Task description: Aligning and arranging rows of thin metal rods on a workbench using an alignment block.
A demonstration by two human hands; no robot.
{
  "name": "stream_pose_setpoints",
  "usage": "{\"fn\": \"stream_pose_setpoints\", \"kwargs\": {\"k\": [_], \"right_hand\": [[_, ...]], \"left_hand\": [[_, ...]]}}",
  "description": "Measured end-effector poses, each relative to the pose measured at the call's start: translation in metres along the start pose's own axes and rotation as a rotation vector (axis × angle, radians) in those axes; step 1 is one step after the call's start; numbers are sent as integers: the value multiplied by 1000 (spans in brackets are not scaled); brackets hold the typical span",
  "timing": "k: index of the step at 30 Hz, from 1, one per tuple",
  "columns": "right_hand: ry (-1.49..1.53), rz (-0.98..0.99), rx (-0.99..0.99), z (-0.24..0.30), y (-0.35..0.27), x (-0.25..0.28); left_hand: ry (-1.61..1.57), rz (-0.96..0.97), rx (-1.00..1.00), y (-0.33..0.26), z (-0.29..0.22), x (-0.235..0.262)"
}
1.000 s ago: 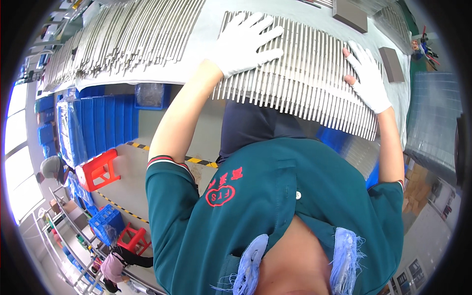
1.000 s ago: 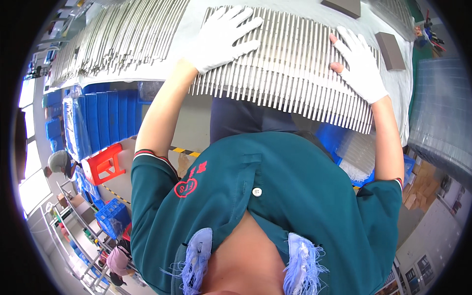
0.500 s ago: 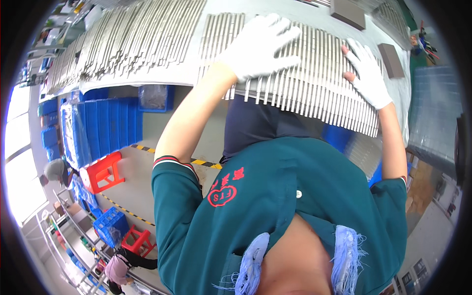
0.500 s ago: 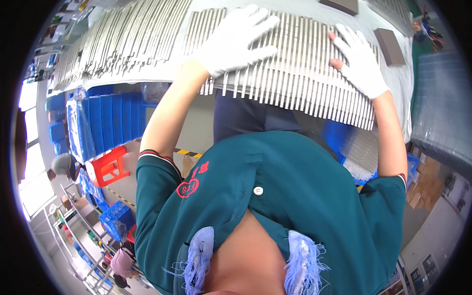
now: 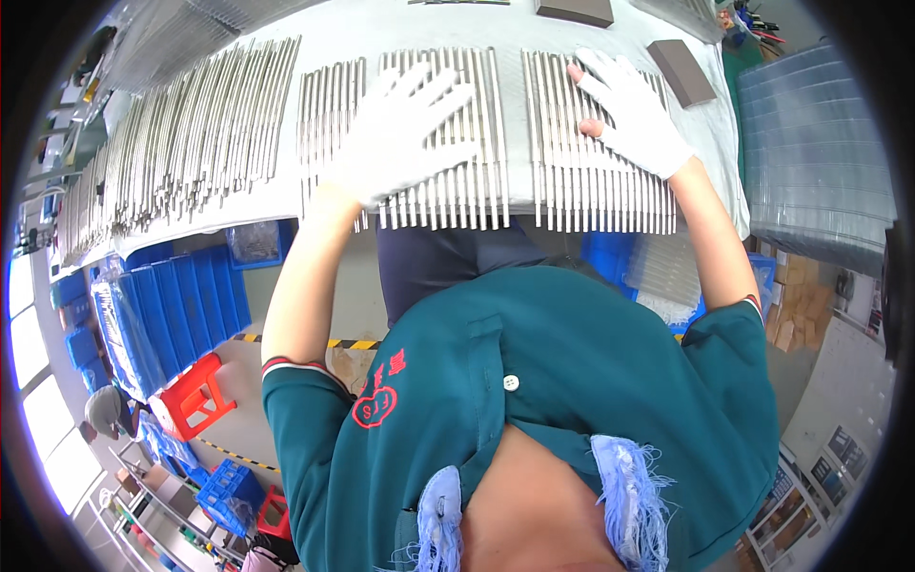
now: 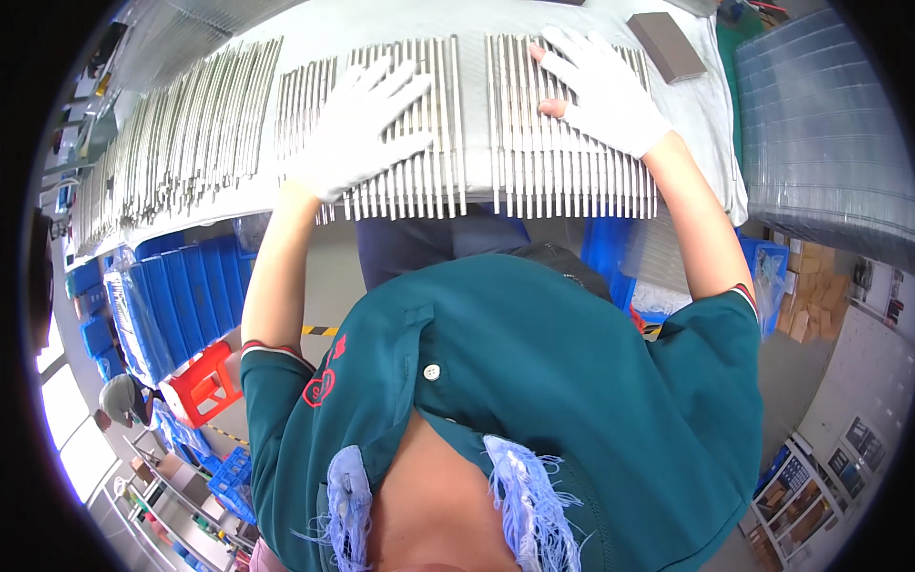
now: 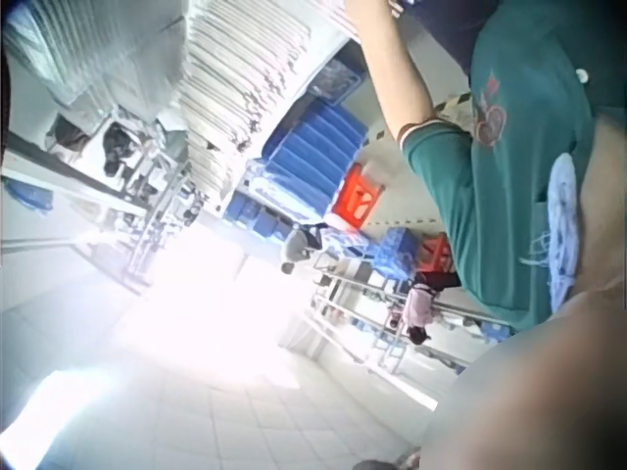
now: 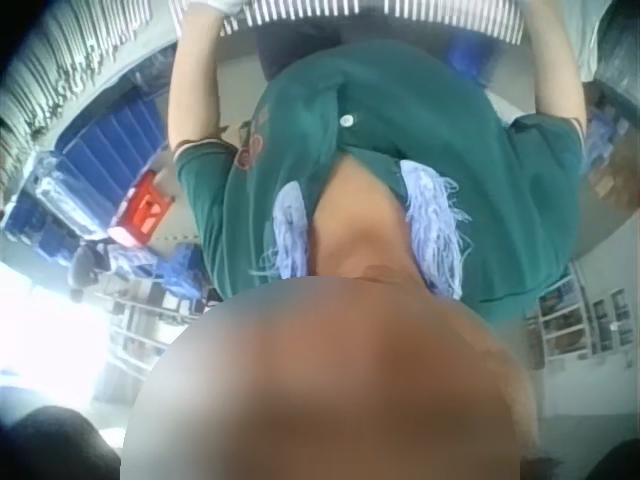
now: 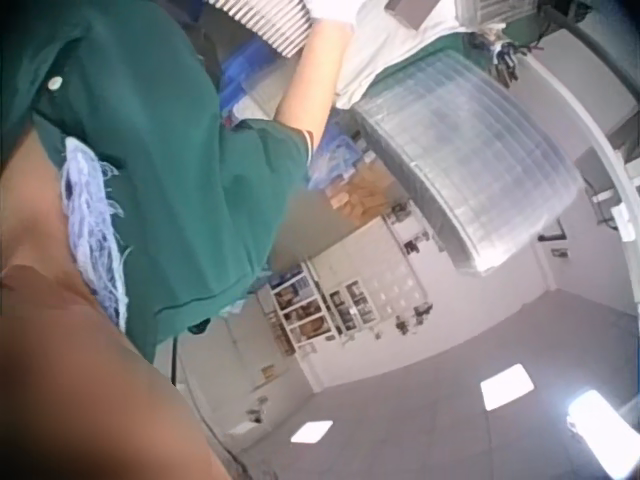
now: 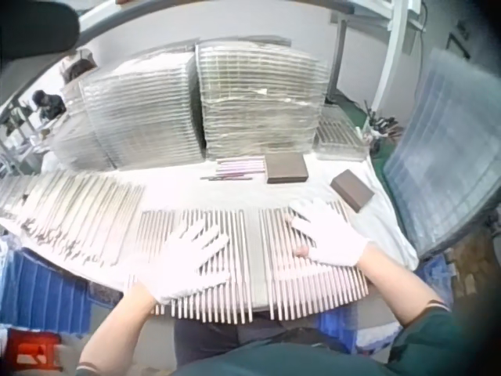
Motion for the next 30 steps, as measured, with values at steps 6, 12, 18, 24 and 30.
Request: {"fn": "stream_pose_setpoints", "kwargs": {"k": [6,12,18,24,30], "right_hand": [[50,100,86,17,-20,6],[-6,126,184,44,-8,11],[20,106,206,78,22,4],[111,-52,81,37,-4,15],[-5,7,-207,-29,-69,-2]], "left_hand": [[10,-7,379,-68,49,1],[-43,-51,437,-76,52,-11],[-30,-42,439,-72,51,-12],[-27,-49,443,-74,55,-16],[-50,-28,455,-74,54,-14]]}}
Point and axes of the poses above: each hand's wrist, its own y-axis towards the middle knuckle, its own x-axis out of the back of the hand, z = x × y, the point moved 4 cm from there along y, towards the middle knuckle, and after that the axes turned 15 degrees about z, right-handed, at the moved point
